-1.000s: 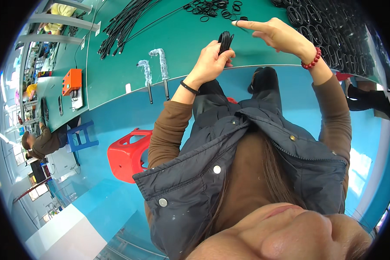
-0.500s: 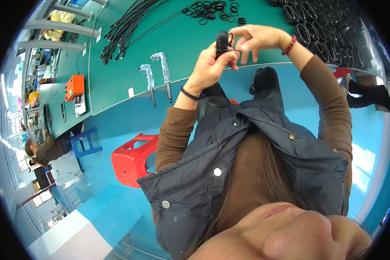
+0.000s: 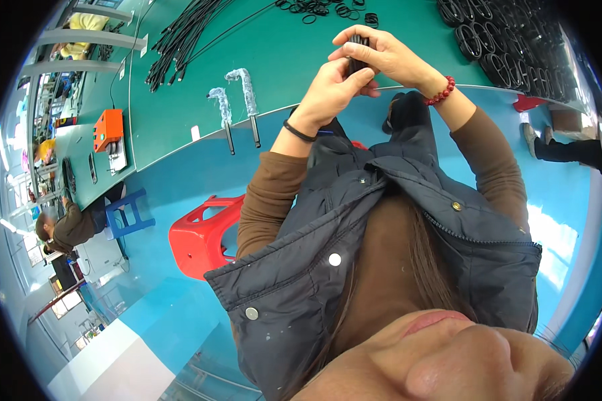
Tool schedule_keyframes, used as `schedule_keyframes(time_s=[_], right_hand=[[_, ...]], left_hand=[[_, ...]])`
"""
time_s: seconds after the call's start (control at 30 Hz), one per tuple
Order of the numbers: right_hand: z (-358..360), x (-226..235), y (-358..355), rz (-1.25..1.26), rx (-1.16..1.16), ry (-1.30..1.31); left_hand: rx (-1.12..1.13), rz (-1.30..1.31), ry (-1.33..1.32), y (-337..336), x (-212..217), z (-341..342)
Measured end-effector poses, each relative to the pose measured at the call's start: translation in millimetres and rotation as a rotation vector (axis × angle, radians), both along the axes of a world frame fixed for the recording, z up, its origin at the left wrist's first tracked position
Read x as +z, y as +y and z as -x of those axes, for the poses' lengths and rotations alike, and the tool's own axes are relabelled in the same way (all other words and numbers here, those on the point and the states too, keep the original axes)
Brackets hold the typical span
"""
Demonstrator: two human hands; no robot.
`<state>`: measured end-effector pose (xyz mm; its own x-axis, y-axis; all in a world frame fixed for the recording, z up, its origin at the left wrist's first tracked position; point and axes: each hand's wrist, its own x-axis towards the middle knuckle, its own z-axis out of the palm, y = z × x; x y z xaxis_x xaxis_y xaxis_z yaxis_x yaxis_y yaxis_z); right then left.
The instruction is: Bundling long black electrical wires and attaching plastic connectors at a factory workbench.
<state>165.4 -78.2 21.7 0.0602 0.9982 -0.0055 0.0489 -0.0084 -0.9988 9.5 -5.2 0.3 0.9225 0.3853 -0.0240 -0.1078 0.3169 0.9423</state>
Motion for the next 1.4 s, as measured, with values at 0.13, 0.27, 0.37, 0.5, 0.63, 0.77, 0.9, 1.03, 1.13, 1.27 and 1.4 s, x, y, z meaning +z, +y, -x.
schedule_keyframes(time_s=[0.13, 0.27, 0.37, 0.5, 0.63, 0.77, 0.9, 1.03, 1.13, 1.27, 1.4], right_hand=[[-8, -20, 0, -0.086, -0.032, -0.023], [-5, -24, -2, -0.096, -0.066, -0.006], [-1, -23, -4, -0.077, -0.094, 0.017], [7, -22, -7, -0.07, -0.085, 0.039], [5, -28, -5, -0.072, -0.154, 0.004], [12, -18, -3, -0.02, -0.218, -0.002], [9, -17, -3, 0.013, -0.248, 0.022], [0, -28, -2, -0.027, -0.198, 0.176], [6, -33, 2, -0.064, -0.273, 0.309], [9, -30, -11, -0.077, -0.461, 0.544], [-14, -26, -28, -0.091, -0.463, 0.44]], left_hand=[[0.065, 0.189, -0.109, -3, -12, 7], [0.109, 0.227, -0.133, -2, -19, 9], [0.125, 0.203, -0.122, 1, -25, 7], [0.104, 0.397, -0.036, 5, -32, 4], [0.256, 0.244, -0.03, -13, -25, -2], [0.311, 0.17, -0.029, -15, -21, -5], [0.343, 0.053, -0.041, -22, -20, -8], [0.479, -0.541, 0.05, -37, -20, -10], [0.538, -0.893, 0.137, -37, -28, -17], [0.584, -0.784, 0.072, -38, -24, -29], [0.497, -1.1, 0.143, -47, -11, -43]])
